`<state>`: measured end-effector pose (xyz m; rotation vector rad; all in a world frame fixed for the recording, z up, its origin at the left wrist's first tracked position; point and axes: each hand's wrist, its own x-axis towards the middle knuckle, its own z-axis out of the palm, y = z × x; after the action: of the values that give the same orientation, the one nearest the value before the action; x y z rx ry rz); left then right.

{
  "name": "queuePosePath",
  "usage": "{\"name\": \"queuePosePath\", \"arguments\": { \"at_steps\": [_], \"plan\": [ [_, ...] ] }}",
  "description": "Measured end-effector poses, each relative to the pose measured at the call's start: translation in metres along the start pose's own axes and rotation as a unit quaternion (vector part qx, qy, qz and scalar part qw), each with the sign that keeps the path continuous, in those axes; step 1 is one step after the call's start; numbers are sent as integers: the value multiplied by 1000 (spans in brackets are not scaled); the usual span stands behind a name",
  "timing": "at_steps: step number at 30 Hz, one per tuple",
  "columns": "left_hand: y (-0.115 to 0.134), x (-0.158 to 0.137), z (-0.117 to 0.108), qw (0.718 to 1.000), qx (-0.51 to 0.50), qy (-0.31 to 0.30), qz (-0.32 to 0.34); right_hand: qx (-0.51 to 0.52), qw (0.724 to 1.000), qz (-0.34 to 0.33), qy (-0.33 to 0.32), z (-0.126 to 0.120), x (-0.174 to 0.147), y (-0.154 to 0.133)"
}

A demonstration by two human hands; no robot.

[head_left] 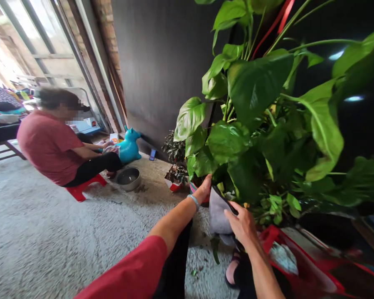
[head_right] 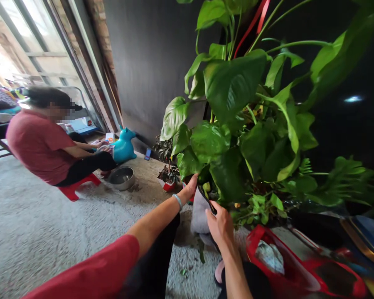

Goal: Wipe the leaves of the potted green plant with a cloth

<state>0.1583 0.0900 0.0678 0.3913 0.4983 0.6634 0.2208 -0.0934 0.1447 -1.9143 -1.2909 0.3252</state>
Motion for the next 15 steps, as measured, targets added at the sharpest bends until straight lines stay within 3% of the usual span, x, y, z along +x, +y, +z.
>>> {"name": "queuePosePath", "arguments": {
  "at_steps": [3, 5, 7, 9, 12, 15],
  "plan": [
    [3, -7, -4, 998, -48, -6, -38, 11, 998, -27, 47, -18, 1, -8],
    [6, -10, -2, 998, -56, -3, -36, 4, 993, -48, 110, -27, 21, -20],
    [7, -12, 2, 998, -49, 10, -27, -24, 990, -29, 135, -22, 41, -28],
    [7, -14, 5, 999, -38, 28, -26, -49, 994, 11, 101, -5, 46, -26],
    [8, -18, 0, 997, -23, 53, -42, -44, 998, 30, 19, 16, 16, -9],
    [10, -22, -11, 997, -20, 53, -57, -19, 1000, 17, -7, 7, -17, 4]
  ]
}}
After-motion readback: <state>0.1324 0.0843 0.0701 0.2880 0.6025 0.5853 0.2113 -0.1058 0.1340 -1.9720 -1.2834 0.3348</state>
